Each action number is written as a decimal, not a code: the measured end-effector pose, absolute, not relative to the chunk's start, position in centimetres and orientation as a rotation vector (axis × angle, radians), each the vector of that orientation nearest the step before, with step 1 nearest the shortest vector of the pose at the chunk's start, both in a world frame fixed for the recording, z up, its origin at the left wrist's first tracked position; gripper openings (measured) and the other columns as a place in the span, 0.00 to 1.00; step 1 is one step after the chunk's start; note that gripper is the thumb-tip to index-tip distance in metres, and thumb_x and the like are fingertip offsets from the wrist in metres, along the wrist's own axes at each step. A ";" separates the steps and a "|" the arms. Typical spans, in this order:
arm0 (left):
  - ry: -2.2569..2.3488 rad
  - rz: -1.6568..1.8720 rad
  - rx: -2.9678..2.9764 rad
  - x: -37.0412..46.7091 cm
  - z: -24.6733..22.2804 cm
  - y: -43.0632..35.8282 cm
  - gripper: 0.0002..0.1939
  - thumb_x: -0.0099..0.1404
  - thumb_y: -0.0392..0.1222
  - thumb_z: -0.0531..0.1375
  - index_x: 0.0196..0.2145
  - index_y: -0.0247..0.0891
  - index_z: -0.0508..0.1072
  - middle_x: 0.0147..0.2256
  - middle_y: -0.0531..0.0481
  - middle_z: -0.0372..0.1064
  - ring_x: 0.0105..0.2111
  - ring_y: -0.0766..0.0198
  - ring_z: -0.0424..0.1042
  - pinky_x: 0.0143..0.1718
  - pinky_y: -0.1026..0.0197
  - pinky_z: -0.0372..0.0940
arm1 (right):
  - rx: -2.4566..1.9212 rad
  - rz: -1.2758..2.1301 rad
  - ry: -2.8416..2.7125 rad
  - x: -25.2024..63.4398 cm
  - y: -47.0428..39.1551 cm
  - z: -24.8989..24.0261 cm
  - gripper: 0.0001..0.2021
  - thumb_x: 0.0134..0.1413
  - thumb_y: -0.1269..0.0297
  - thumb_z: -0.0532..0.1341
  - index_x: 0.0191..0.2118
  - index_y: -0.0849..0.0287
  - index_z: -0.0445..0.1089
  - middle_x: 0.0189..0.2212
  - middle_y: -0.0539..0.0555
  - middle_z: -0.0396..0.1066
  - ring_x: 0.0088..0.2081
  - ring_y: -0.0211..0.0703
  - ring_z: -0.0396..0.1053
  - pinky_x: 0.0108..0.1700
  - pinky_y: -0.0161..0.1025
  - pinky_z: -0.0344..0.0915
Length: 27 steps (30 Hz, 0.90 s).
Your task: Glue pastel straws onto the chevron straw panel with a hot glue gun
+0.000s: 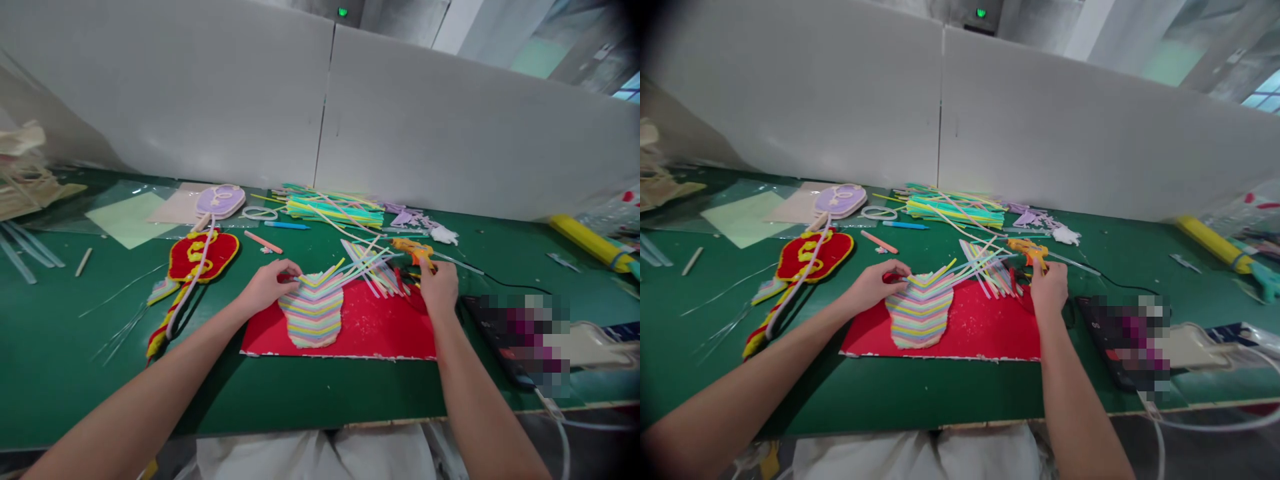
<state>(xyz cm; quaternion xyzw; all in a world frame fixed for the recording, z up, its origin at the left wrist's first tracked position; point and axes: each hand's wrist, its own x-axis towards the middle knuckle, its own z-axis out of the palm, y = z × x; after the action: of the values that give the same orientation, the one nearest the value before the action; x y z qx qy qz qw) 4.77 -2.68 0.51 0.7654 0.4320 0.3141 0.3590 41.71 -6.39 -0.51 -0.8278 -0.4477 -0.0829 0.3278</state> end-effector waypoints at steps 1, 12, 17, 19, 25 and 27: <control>1.104 0.818 1.949 4.8 0.5 -2.6 0.10 0.54 0.43 0.61 0.35 0.40 0.71 0.35 0.51 0.73 0.36 0.61 0.72 0.41 0.59 0.66 | -2.169 -0.215 -1.163 41.8 -6.4 -0.6 0.22 0.60 0.50 0.49 0.38 0.63 0.70 0.40 0.64 0.66 0.38 0.50 0.64 0.41 0.45 0.60; 1.045 0.907 1.724 5.0 0.8 -2.4 0.11 0.50 0.43 0.63 0.32 0.38 0.71 0.30 0.52 0.71 0.29 0.65 0.70 0.33 0.62 0.66 | -2.150 -0.093 -1.121 41.6 -6.4 -0.9 0.16 0.52 0.55 0.58 0.34 0.66 0.72 0.38 0.66 0.66 0.42 0.59 0.64 0.44 0.52 0.59; 1.055 0.947 1.636 5.1 0.9 -2.5 0.14 0.48 0.45 0.65 0.32 0.38 0.71 0.30 0.50 0.72 0.30 0.64 0.70 0.34 0.62 0.66 | -1.942 -0.065 -1.090 40.1 -6.8 0.8 0.18 0.55 0.52 0.54 0.39 0.62 0.70 0.48 0.68 0.63 0.53 0.61 0.57 0.53 0.57 0.53; 1.064 0.956 1.604 5.1 0.8 -2.5 0.15 0.48 0.46 0.66 0.33 0.38 0.72 0.30 0.50 0.73 0.30 0.64 0.70 0.33 0.62 0.65 | -1.833 0.063 -1.124 38.5 -6.9 1.3 0.20 0.57 0.48 0.51 0.33 0.60 0.70 0.41 0.64 0.67 0.47 0.55 0.62 0.50 0.52 0.58; 1.078 0.972 1.501 5.0 0.8 -2.7 0.19 0.48 0.49 0.67 0.35 0.37 0.73 0.34 0.48 0.74 0.31 0.63 0.71 0.31 0.63 0.65 | -1.480 0.828 -1.250 32.4 -6.8 0.9 0.30 0.50 0.33 0.51 0.23 0.56 0.72 0.20 0.53 0.71 0.25 0.44 0.69 0.29 0.41 0.67; 1.074 0.973 1.470 5.0 0.9 -2.8 0.20 0.48 0.50 0.67 0.36 0.36 0.72 0.35 0.48 0.74 0.32 0.63 0.72 0.32 0.62 0.66 | -1.361 1.005 -1.218 30.9 -6.8 0.8 0.25 0.46 0.36 0.58 0.25 0.56 0.74 0.22 0.52 0.73 0.27 0.44 0.71 0.31 0.41 0.69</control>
<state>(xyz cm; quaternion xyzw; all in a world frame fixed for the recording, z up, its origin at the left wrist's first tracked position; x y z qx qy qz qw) 5.02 -2.84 0.91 0.6112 0.4466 0.4045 0.5133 30.87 -6.79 0.83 -0.5639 -0.5047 0.4163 0.5040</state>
